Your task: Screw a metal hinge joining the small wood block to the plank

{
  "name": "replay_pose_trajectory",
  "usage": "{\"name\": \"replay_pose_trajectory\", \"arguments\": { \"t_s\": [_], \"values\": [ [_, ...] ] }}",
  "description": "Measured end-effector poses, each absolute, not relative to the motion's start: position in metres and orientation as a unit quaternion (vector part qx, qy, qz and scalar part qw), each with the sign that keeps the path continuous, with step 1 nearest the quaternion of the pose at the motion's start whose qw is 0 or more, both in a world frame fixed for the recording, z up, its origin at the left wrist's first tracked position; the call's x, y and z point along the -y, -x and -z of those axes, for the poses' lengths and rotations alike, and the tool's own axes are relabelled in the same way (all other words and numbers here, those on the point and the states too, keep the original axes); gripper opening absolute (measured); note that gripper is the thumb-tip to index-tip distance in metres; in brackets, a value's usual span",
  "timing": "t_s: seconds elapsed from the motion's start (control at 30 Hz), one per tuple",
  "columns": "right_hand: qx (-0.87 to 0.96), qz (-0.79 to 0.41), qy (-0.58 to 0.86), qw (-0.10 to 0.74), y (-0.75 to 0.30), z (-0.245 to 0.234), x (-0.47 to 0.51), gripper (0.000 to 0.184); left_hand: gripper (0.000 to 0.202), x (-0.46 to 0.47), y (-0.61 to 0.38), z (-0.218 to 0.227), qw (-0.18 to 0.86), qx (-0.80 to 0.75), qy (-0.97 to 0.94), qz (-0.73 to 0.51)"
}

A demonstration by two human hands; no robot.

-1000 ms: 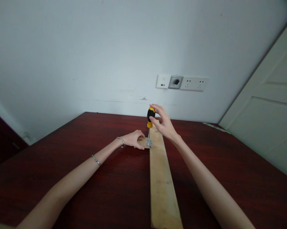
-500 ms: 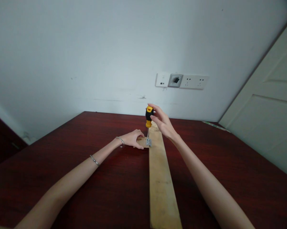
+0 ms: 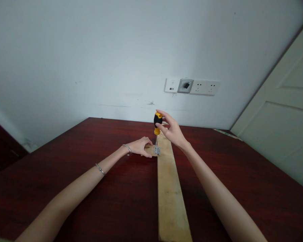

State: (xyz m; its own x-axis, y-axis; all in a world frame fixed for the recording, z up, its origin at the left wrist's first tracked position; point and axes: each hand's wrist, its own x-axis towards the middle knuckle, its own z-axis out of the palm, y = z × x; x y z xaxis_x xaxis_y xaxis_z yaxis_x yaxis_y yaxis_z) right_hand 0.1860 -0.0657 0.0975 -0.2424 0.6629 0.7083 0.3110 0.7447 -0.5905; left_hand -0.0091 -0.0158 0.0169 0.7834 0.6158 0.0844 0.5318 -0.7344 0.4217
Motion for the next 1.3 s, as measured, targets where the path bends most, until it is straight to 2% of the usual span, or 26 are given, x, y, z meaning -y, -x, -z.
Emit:
{"name": "replay_pose_trajectory", "arguments": {
  "t_s": [0.1,0.33,0.63,1.3],
  "values": [
    [0.765,-0.133,0.329,0.537,-0.1837,-0.096,0.0668,0.049,0.059,0.0168,0.0093,-0.0179,0.191,-0.318,-0.923,-0.107],
    [0.785,-0.207,0.3,0.501,-0.1884,-0.0992,0.0684,0.064,0.057,0.0143,0.0089,-0.0156,0.186,-0.302,-0.928,-0.111],
    [0.78,-0.095,0.339,0.517,-0.186,-0.0945,0.0646,0.055,0.06,0.0169,0.0085,-0.0177,0.184,-0.319,-0.924,-0.104],
    [0.779,-0.03,0.349,0.52,-0.1881,-0.0937,0.0626,0.055,0.062,0.016,0.0086,-0.0152,0.182,-0.326,-0.922,-0.098]
  ]
}}
